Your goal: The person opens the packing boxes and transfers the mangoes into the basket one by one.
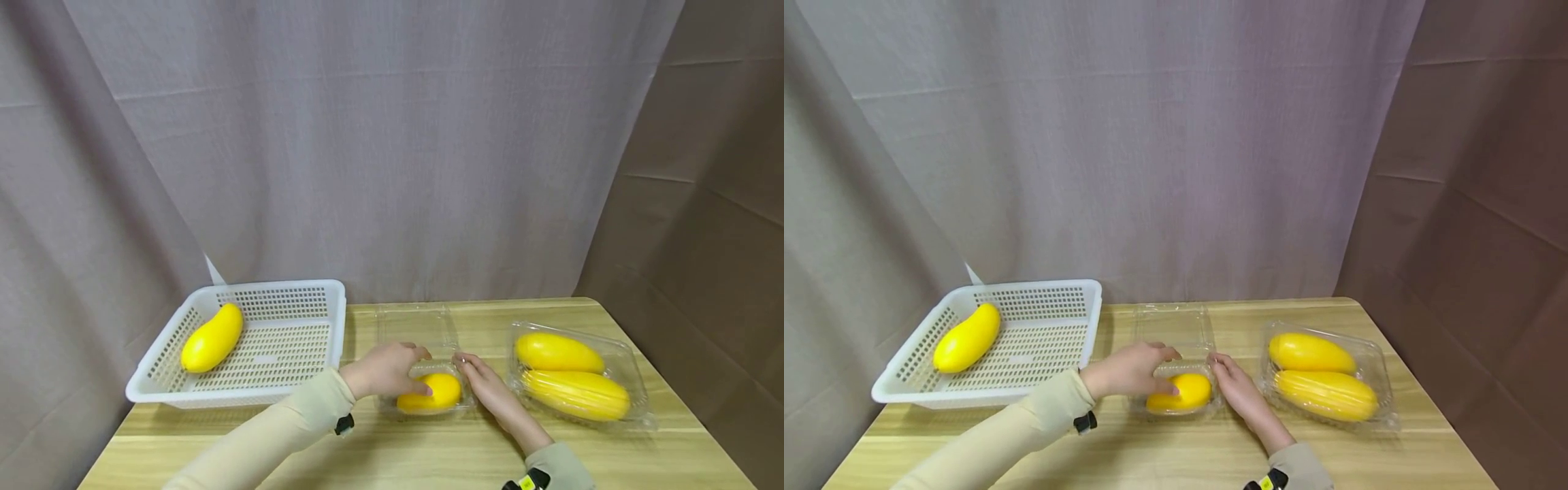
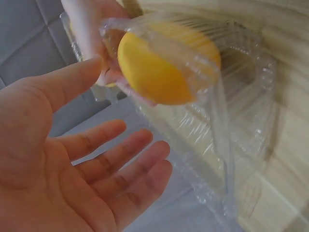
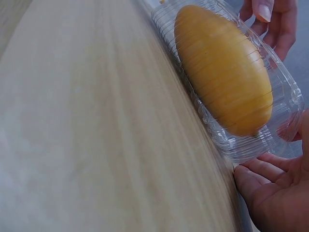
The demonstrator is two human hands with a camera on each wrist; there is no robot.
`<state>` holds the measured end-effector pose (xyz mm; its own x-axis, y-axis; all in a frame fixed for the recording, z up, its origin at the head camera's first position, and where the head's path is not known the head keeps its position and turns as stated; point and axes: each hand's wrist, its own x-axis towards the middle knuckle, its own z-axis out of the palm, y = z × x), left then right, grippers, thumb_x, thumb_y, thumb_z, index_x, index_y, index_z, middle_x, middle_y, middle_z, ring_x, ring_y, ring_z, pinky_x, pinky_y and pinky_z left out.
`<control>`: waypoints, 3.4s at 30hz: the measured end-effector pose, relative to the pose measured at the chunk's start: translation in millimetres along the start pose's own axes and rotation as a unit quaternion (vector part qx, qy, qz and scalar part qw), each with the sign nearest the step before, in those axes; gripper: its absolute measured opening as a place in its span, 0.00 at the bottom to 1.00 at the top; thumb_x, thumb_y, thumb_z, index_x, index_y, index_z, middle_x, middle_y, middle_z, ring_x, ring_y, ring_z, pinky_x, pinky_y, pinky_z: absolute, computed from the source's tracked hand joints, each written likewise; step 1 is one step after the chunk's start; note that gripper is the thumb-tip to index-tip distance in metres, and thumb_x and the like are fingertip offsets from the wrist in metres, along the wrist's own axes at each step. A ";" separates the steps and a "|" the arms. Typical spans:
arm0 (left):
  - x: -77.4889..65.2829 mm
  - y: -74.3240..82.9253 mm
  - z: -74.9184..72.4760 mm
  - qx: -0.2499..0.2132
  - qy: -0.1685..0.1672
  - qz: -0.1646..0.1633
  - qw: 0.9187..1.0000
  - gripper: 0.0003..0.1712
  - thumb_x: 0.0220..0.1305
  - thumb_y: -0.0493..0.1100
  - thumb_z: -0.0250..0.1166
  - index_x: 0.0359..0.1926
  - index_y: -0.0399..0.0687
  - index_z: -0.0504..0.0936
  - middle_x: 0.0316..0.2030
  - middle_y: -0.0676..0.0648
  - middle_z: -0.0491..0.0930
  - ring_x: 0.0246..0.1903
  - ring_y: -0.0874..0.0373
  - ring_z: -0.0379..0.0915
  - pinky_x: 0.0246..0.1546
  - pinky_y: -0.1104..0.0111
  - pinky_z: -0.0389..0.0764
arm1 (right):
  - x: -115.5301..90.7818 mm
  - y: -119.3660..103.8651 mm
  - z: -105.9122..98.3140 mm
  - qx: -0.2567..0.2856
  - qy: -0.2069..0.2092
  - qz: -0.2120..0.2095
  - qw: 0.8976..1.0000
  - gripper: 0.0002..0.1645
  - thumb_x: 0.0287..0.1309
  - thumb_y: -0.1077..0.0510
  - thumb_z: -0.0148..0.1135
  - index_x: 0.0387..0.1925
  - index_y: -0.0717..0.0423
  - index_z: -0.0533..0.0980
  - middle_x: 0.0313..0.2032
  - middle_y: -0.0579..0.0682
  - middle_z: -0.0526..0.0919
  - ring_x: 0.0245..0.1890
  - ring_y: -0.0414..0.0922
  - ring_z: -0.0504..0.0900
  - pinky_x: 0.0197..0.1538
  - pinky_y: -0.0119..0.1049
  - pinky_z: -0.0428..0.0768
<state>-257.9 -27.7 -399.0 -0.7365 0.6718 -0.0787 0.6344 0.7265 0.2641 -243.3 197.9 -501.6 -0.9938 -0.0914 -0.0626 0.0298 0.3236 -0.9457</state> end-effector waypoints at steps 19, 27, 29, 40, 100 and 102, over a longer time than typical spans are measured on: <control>0.4 8.2 19.7 0.015 -0.027 0.017 0.999 0.31 0.59 0.54 0.71 0.62 0.49 0.78 0.55 0.51 0.82 0.48 0.61 0.79 0.50 0.67 0.79 | 0.8 0.8 -0.2 -0.015 0.007 0.001 1.000 0.32 0.78 0.45 0.45 0.71 0.63 0.65 0.71 0.63 0.67 0.72 0.62 0.61 0.72 0.58 0.61; 6.0 5.4 25.0 -0.011 -0.036 -0.002 0.999 0.35 0.56 0.55 0.70 0.64 0.48 0.77 0.56 0.49 0.81 0.45 0.61 0.78 0.47 0.66 0.79 | 0.9 1.9 -0.5 -0.010 0.001 -0.001 1.000 0.32 0.78 0.47 0.44 0.71 0.63 0.64 0.71 0.63 0.67 0.72 0.62 0.60 0.72 0.58 0.61; 8.9 4.6 27.0 -0.014 -0.037 -0.012 0.999 0.36 0.56 0.55 0.71 0.64 0.48 0.76 0.55 0.49 0.81 0.43 0.61 0.78 0.46 0.67 0.79 | 0.6 1.7 -0.9 -0.009 0.000 -0.001 1.000 0.32 0.78 0.47 0.44 0.72 0.64 0.64 0.71 0.64 0.67 0.73 0.62 0.60 0.72 0.58 0.60; 24.5 -4.4 41.8 -0.006 -0.029 -0.023 0.999 0.39 0.50 0.55 0.76 0.61 0.46 0.75 0.42 0.53 0.80 0.35 0.63 0.74 0.38 0.70 0.78 | 2.8 3.1 1.1 0.002 0.005 -0.005 1.000 0.30 0.78 0.51 0.44 0.71 0.65 0.64 0.70 0.64 0.68 0.72 0.61 0.62 0.74 0.56 0.58; -4.6 -43.8 -64.6 -0.006 0.069 -0.049 0.996 0.43 0.52 0.51 0.78 0.66 0.42 0.71 0.55 0.44 0.79 0.52 0.49 0.78 0.52 0.56 0.79 | 3.4 6.0 0.1 0.015 0.003 -0.023 1.000 0.30 0.79 0.51 0.43 0.70 0.67 0.64 0.70 0.65 0.67 0.72 0.60 0.63 0.74 0.53 0.59; -8.8 -48.2 -70.4 -0.012 0.076 -0.055 0.996 0.43 0.53 0.50 0.78 0.66 0.41 0.71 0.56 0.43 0.79 0.52 0.48 0.77 0.53 0.55 0.79 | 3.1 5.8 -0.4 0.012 0.003 -0.023 1.000 0.30 0.79 0.50 0.43 0.70 0.67 0.64 0.70 0.65 0.67 0.72 0.60 0.63 0.74 0.53 0.59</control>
<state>-298.5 -78.7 -343.3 -0.8294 0.5574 0.0379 0.5436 0.7896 0.2847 -246.2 199.8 -507.1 -0.9948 -0.1003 -0.0168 -0.0137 0.2962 -0.9550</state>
